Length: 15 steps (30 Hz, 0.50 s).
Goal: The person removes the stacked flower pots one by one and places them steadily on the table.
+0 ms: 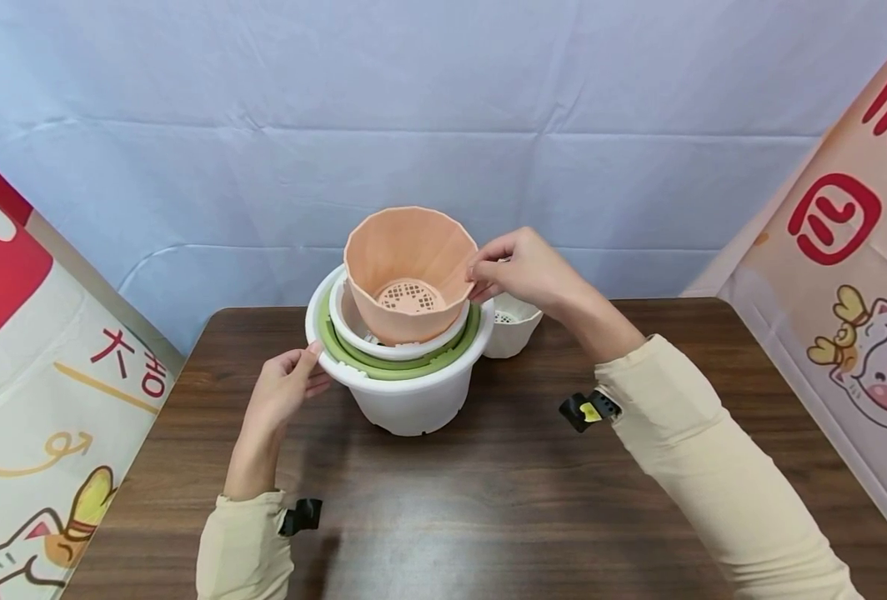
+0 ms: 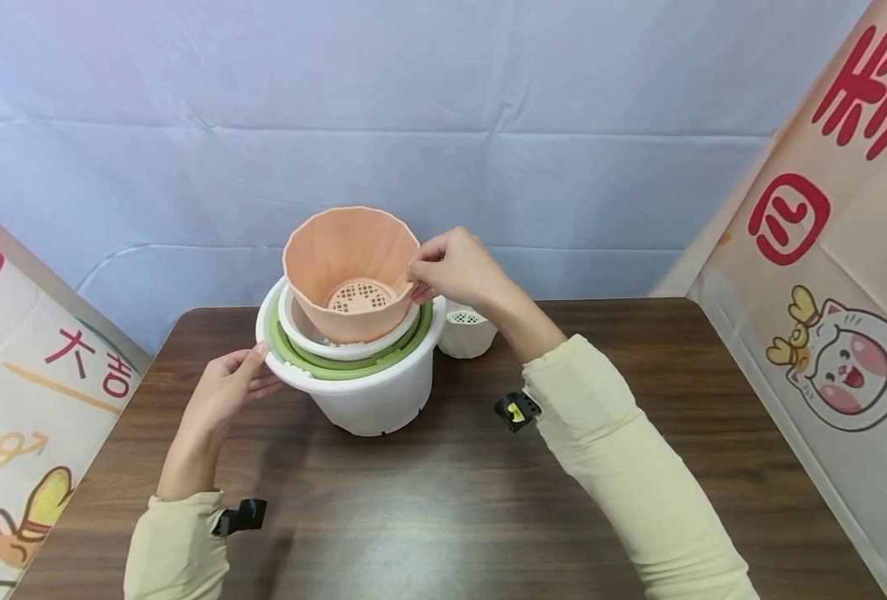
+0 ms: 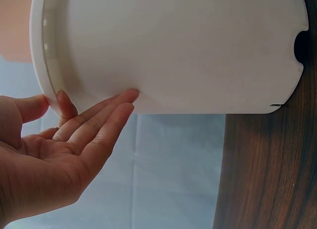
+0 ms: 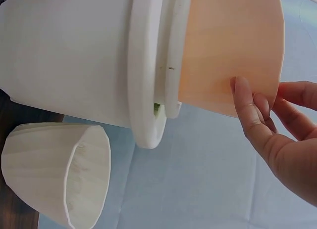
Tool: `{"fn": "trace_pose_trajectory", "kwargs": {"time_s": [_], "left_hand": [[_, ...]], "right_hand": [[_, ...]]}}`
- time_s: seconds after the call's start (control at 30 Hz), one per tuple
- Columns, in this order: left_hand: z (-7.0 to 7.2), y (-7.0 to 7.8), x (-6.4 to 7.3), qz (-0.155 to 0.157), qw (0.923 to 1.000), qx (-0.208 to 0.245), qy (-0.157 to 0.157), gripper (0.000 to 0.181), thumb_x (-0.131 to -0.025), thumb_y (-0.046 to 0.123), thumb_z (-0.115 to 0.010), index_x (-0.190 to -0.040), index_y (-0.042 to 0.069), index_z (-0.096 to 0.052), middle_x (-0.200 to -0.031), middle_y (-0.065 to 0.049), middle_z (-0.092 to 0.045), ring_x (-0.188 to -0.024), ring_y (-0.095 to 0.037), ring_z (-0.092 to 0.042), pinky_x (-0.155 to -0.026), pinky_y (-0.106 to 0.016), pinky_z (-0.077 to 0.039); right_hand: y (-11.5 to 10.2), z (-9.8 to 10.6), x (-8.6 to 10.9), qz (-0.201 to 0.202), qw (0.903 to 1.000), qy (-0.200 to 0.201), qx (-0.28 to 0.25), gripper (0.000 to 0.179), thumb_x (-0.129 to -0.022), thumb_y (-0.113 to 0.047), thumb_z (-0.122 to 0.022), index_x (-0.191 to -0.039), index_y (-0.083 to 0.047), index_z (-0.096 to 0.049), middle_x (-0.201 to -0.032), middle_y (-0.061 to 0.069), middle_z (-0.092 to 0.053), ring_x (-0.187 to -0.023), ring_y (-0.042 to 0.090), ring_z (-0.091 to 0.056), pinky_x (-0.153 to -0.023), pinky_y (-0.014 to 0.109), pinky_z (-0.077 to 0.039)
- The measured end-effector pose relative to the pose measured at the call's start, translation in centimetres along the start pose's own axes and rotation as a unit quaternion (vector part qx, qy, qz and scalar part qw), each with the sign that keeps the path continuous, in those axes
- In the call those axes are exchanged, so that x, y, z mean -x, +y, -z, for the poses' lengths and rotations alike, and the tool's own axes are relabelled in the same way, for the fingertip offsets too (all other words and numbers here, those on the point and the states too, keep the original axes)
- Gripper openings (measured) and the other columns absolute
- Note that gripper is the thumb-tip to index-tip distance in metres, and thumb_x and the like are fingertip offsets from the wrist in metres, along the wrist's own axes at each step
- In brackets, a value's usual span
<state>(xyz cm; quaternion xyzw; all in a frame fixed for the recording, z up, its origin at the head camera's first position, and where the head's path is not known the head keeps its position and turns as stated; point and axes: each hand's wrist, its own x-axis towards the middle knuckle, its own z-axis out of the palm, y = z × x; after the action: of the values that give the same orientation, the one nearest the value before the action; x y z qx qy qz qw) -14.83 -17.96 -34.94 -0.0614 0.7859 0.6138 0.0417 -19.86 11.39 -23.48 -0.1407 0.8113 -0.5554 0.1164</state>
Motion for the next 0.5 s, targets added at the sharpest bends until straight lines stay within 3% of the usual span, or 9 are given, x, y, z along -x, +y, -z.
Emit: {"fn": "trace_pose_trajectory", "kwargs": {"time_s": [0.5], "left_hand": [[0.09,0.0,-0.04,-0.001,1.0,-0.004,0.008,0.051,-0.097,0.034,-0.043,-0.116,-0.012,-0.049,-0.096,-0.015,-0.061,-0.08,-0.007,-0.061,-0.084,-0.034,-0.052]], "right_hand": [[-0.93,0.5,0.48,0.006,0.9996,0.016,-0.022,0.018,-0.085,0.007,-0.052,-0.096,0.019,-0.06,-0.09,0.026,-0.062,-0.07,0.024,-0.066,-0.07,0.034,-0.057]]}}
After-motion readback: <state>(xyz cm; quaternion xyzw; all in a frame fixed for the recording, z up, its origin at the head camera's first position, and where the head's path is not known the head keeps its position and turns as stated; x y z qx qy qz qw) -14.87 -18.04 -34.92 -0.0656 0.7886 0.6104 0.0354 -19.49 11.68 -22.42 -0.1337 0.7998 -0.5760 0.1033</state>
